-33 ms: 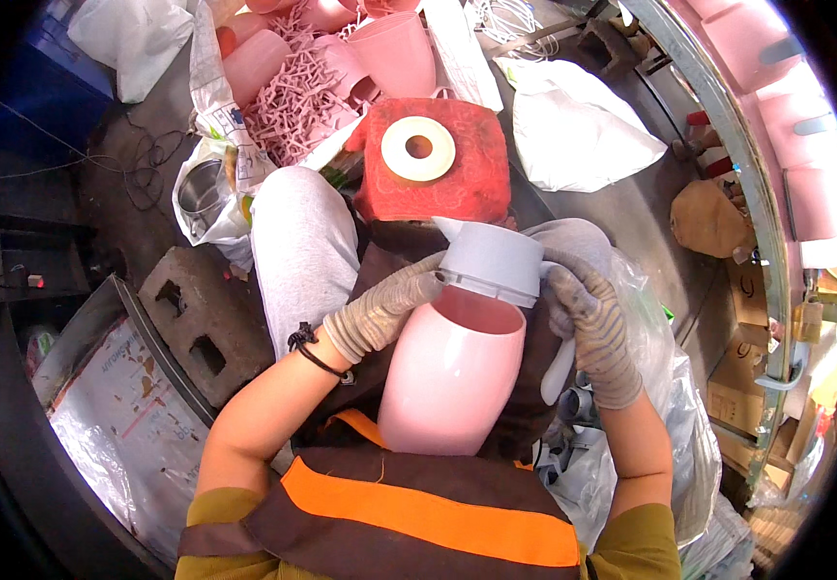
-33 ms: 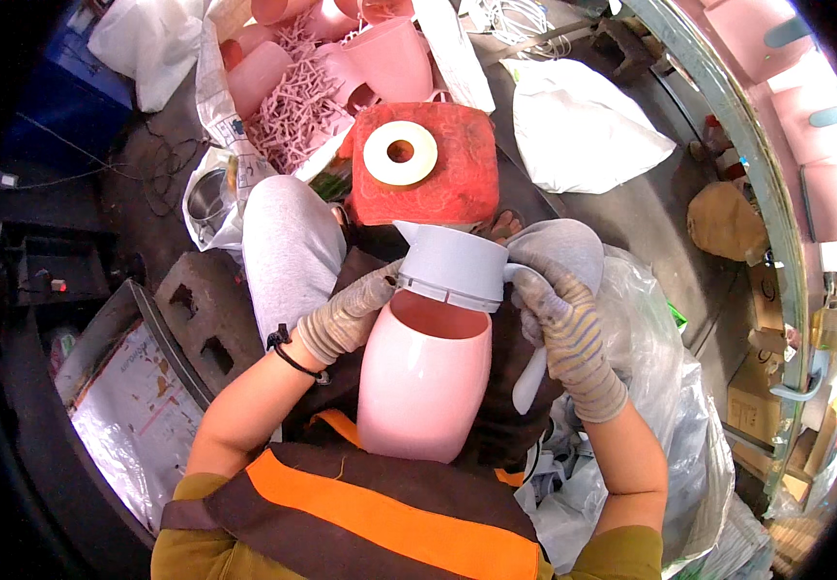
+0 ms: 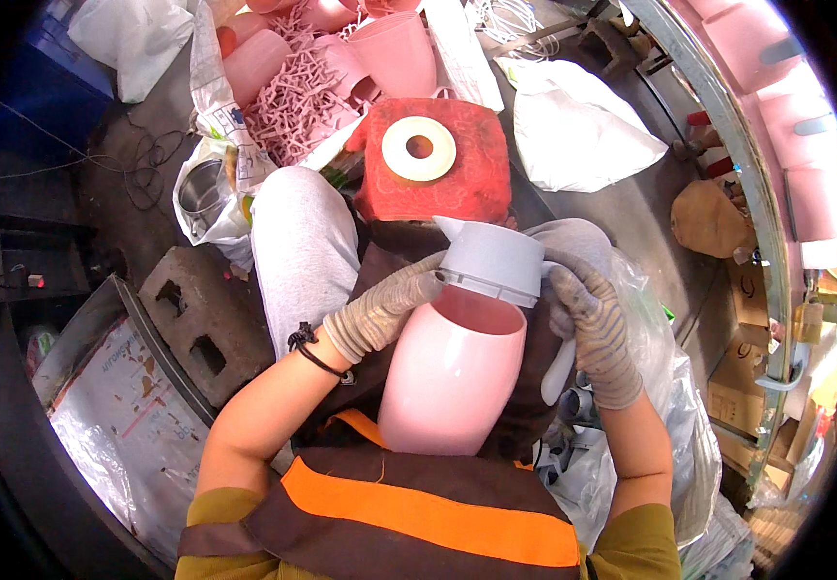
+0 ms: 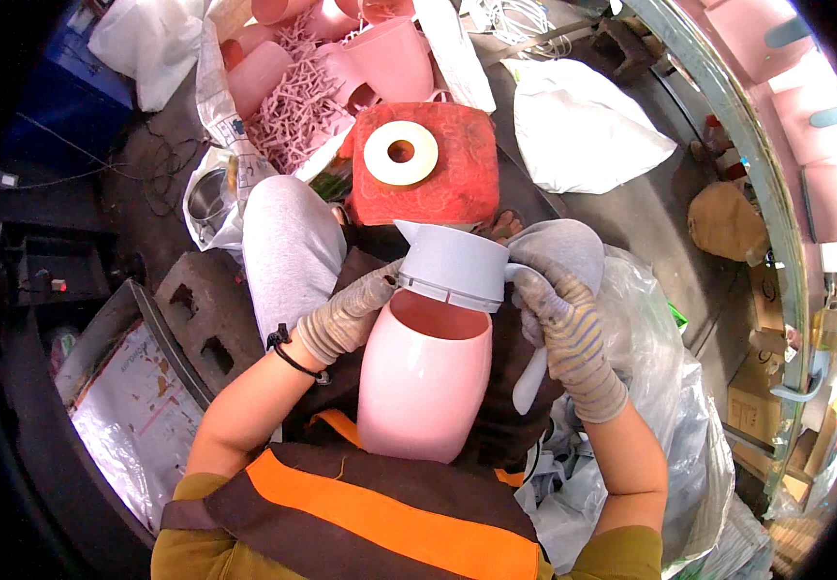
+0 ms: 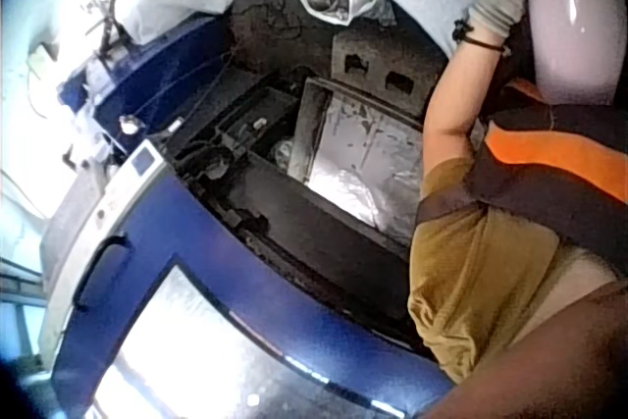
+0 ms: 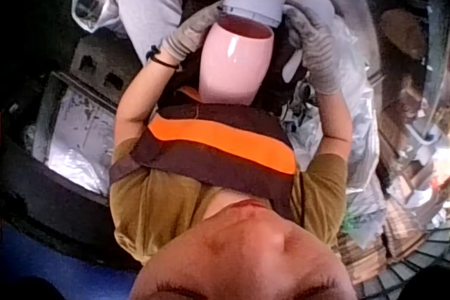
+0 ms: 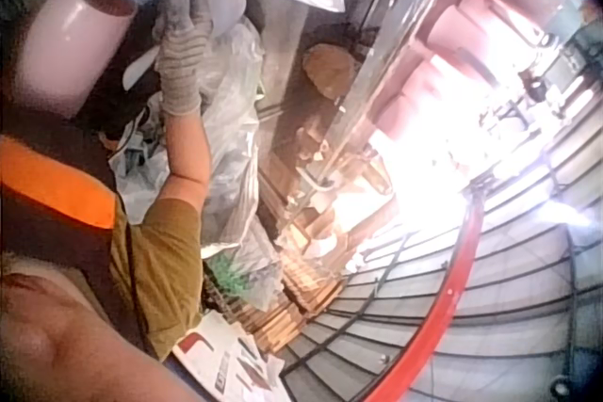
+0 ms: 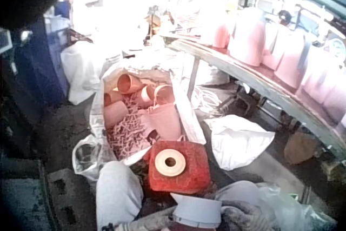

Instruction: The person assembles pink plastic containers by picking up a pink base, fitting a grey lid onto it, and wiping the assembled container with a cloth.

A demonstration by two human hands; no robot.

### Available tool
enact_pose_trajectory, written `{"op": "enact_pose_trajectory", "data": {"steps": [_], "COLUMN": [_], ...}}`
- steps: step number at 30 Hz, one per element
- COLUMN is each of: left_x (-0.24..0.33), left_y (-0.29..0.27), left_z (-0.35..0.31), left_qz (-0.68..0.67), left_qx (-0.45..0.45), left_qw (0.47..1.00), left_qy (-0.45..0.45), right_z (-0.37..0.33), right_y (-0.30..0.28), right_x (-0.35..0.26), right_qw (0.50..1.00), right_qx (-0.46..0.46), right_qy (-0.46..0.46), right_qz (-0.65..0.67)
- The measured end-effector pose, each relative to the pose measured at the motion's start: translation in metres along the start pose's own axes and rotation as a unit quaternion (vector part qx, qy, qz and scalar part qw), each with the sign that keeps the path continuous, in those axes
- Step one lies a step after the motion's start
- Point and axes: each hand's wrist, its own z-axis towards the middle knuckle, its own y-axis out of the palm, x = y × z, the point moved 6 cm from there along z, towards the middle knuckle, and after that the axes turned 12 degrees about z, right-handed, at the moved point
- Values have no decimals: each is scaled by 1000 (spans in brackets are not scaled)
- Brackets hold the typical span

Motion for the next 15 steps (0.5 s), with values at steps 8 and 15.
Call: {"op": "enact_pose_trajectory", "data": {"steps": [8, 15], "left_x": [-1, 8], "left_y": [-1, 15], "left_z": [1, 1], "left_qz": [-8, 0], "left_qx": [8, 7], "left_qw": [1000, 1000], "left_qy": [9, 14], "right_z": [-1, 1], "right_y": [6, 0], "right_x": [-7, 5], "right_qw": [998, 993], "right_qx": [6, -3], "right_qy": [-1, -81], "right_qz": [-62, -82]}}
